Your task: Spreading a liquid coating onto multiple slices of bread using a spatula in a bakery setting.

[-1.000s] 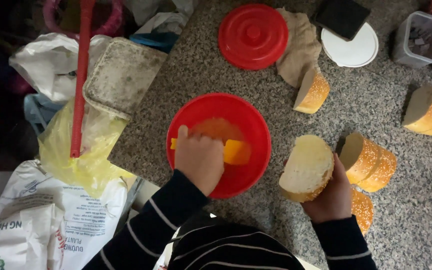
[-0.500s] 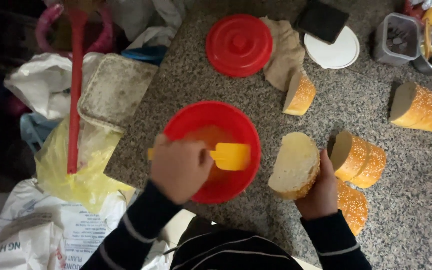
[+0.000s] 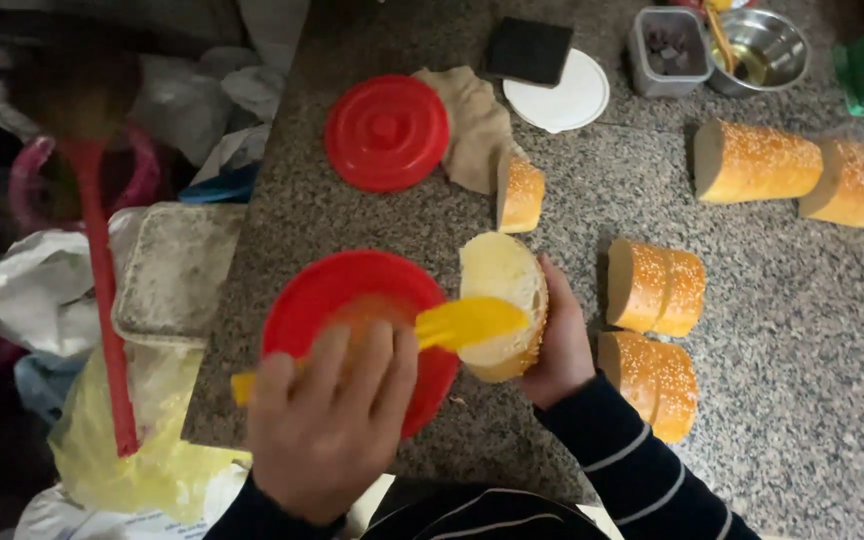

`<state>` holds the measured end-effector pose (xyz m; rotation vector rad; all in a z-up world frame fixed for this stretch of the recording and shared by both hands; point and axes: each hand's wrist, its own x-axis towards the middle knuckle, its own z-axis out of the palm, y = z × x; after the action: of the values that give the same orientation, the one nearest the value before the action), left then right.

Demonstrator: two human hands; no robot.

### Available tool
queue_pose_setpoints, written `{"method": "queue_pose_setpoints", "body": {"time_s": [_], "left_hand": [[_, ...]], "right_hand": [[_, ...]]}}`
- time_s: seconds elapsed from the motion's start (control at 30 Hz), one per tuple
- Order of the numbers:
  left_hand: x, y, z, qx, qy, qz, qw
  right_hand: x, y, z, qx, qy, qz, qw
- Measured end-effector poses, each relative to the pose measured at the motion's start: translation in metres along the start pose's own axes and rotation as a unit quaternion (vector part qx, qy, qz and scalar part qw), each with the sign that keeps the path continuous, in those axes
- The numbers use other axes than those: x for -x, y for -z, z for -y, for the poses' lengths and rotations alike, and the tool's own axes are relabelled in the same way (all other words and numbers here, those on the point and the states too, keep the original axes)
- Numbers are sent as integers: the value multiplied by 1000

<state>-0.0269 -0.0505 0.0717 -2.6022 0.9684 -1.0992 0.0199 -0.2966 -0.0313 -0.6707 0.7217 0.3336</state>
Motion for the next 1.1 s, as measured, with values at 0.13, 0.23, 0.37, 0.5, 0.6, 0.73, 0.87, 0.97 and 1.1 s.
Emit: {"method": "queue_pose_setpoints", "body": {"time_s": [0.13, 0.23, 0.37, 0.5, 0.6, 0.73, 0.87, 0.97, 1.1], "left_hand": [[30, 7, 11, -23, -73, -10, 997], [53, -2, 46, 82, -48, -27, 995], [-26, 18, 56, 206, 58, 44, 976], [-44, -14, 60, 189, -71, 51, 978], [-54, -31, 80, 73, -115, 28, 990], [-60, -12, 62, 176, -120, -22, 977], [-60, -21, 54, 177, -162, 88, 967], [-58, -29, 61, 72, -72, 18, 995], [-40, -9, 37, 305, 83, 176, 932]], "right_hand": [[2, 15, 9, -18, -12, 22, 1000], [11, 8, 18, 7, -42, 23, 999], [17, -11, 16, 42, -88, 38, 994], [6, 7, 4, 125, -156, 110, 974], [-1, 18, 1, 152, -205, 146, 956], [-1, 21, 15, 89, -315, 61, 943], [-47, 100, -15, 312, 67, 221, 921], [-22, 70, -8, 275, 43, 175, 944], [9, 31, 13, 189, 0, 54, 980]]}}
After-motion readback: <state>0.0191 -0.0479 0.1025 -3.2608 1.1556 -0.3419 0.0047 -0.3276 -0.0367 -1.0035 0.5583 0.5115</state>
